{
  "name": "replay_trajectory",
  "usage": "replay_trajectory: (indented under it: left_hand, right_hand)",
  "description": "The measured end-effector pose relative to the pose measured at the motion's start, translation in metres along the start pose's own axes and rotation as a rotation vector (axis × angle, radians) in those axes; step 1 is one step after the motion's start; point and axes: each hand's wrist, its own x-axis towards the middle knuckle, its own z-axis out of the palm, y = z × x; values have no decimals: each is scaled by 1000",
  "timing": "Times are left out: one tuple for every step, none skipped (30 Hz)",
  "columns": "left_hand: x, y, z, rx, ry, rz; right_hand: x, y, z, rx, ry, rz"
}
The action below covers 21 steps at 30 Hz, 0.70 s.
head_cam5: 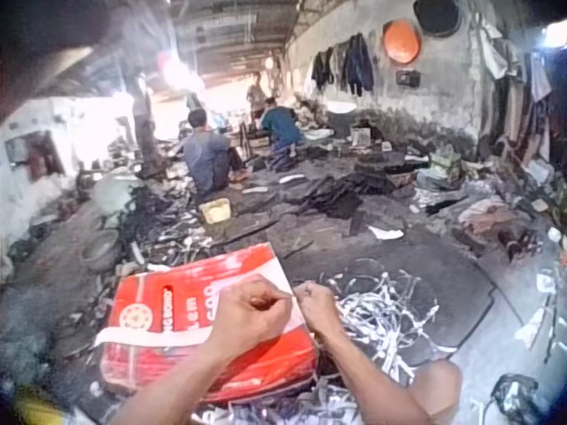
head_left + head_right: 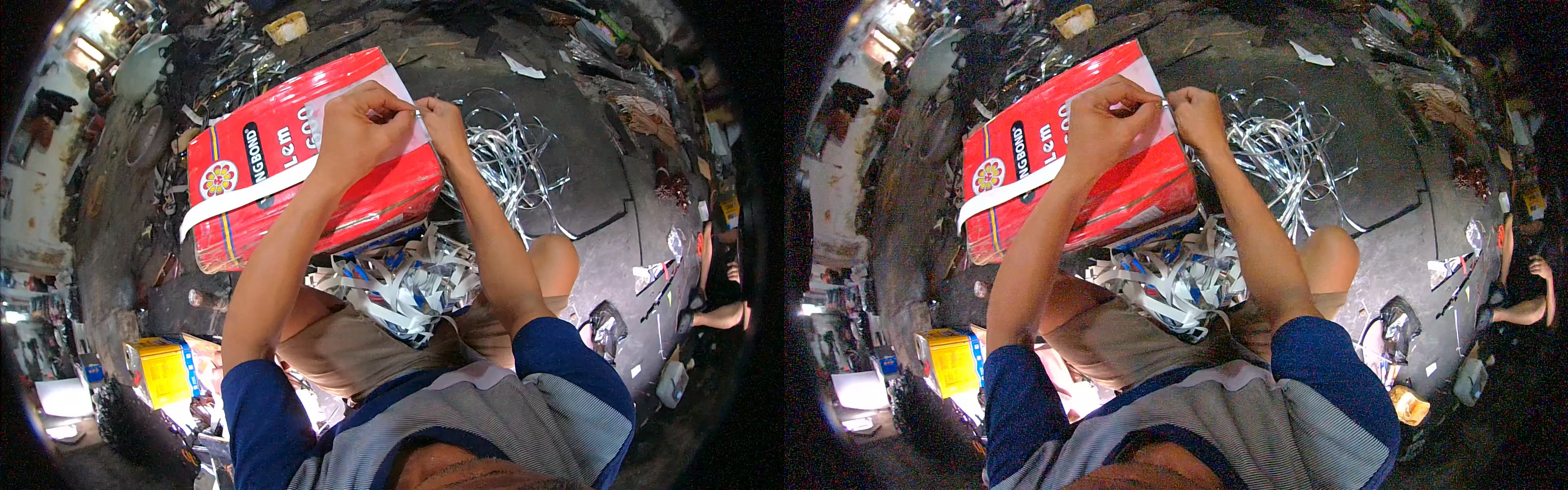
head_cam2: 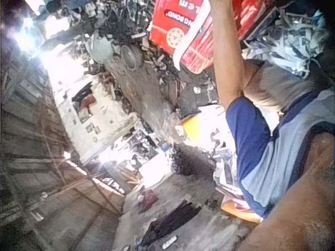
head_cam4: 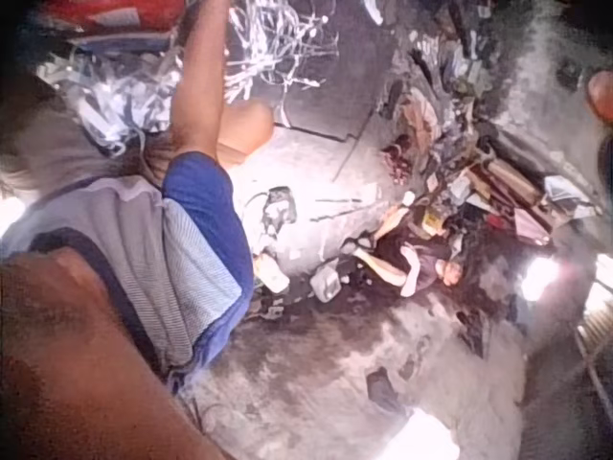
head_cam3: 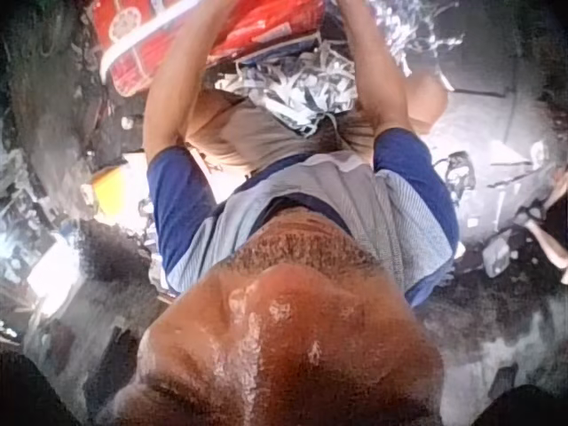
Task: The person sits on the floor and wraps a red rectangular box with white tape. They repeatedly pull tape from a roll, wrap it around the box, and tear off pieces by hand. The person adjusts the box position and continues taping until the box is fully covered.
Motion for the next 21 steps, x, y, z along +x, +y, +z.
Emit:
replay_trajectory:
  left_hand:
    - [-3,2,-2,0,-3,-12]
    - [-7,3,-3,0,-7,-25]
    - [-3,1,-3,-19,13,-7]
    - [0,-2,-2,-37,32,10]
    - [4,-5,-2,-55,52,26]
    - [3,-8,1,-56,55,14]
    - [2,-9,2,-54,52,4]
    - [2,-8,2,-47,49,-3]
    - [3,-6,2,-59,42,2]
    - [4,-5,4,-70,32,8]
    - [6,-4,5,-83,27,12]
    - [6,-5,6,-82,29,6]
    - [7,-6,6,-82,27,0]
    - [7,-5,8,-83,24,-5]
    - [5,-7,8,-77,28,-9]
    - [3,-9,3,-54,39,-10]
    - [0,-11,-1,-31,50,-11]
    - [-1,-11,-4,-24,42,-15]
    - [3,-5,1,-39,14,-3]
    - [9,-2,5,-51,-17,11]
    - [10,-4,4,-53,-23,15]
  right_hand:
    - [-5,11,5,25,13,5]
    - [-9,23,8,49,27,10]
    - [-6,29,11,18,34,14]
    - [-5,36,13,-12,42,18]
    - [-3,43,16,-42,48,24]
    - [-6,59,19,-49,62,69]
    - [-10,84,21,-120,50,90]
    - [-14,117,23,-186,39,110]
    - [-15,146,24,-254,28,124]
    - [-17,170,27,-198,47,151]
    - [-19,192,28,-147,64,175]
    - [-23,209,29,-99,76,206]
    - [-26,218,30,-176,56,229]
    - [-28,227,30,-253,39,252]
    - [-28,232,30,-328,13,270]
    - [-31,227,35,-378,-4,296]
    - [-42,223,37,-428,-21,322]
    - [-53,223,34,-485,-32,352]
    - [-60,251,23,-527,14,399]
    - [-65,281,15,-565,61,449]
    - [-69,289,18,-586,57,494]
